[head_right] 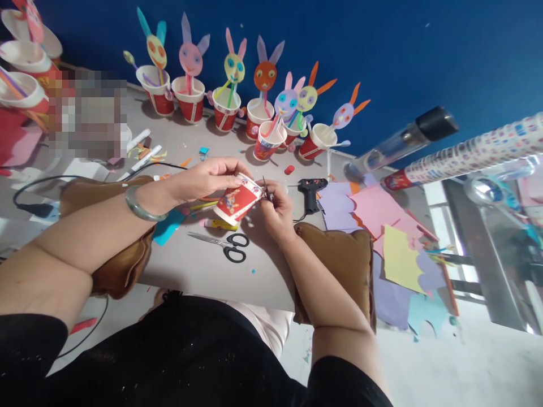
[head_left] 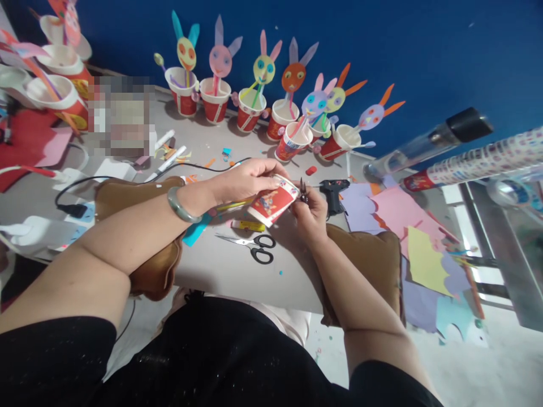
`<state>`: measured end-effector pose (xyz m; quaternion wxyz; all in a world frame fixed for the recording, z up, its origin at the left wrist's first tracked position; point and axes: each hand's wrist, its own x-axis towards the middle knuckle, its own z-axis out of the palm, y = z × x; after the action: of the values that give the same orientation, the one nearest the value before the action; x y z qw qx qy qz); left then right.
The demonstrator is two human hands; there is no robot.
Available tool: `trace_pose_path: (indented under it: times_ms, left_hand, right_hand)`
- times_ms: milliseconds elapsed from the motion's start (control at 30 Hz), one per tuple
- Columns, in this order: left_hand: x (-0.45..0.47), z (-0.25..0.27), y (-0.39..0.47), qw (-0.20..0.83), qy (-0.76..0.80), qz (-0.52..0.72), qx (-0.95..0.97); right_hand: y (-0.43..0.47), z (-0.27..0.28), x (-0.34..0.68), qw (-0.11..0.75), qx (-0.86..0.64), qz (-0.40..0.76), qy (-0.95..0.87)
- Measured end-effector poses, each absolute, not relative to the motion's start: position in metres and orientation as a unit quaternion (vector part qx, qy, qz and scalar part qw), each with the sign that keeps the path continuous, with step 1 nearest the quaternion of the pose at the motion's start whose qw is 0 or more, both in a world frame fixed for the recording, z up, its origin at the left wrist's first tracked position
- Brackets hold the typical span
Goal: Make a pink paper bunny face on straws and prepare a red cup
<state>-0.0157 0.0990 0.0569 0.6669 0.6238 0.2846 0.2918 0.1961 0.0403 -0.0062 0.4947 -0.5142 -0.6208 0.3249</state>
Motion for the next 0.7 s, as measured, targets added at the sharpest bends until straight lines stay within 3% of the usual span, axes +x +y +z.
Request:
trace_pose_path:
  times_ms: [233,700]
  left_hand:
    - [-0.013,0.039,0.11,0.568,0.292,0.382,0.668]
    - [-0.013,0.043,0.104,0.416,0.277,0.393,0.772]
  right_hand:
    - [0.039,-0.007,0.197,0.523,-0.445,0.101,-0.719]
    - [0.032,-0.011,0.202,0.478,-0.392,-0.033,-0.786]
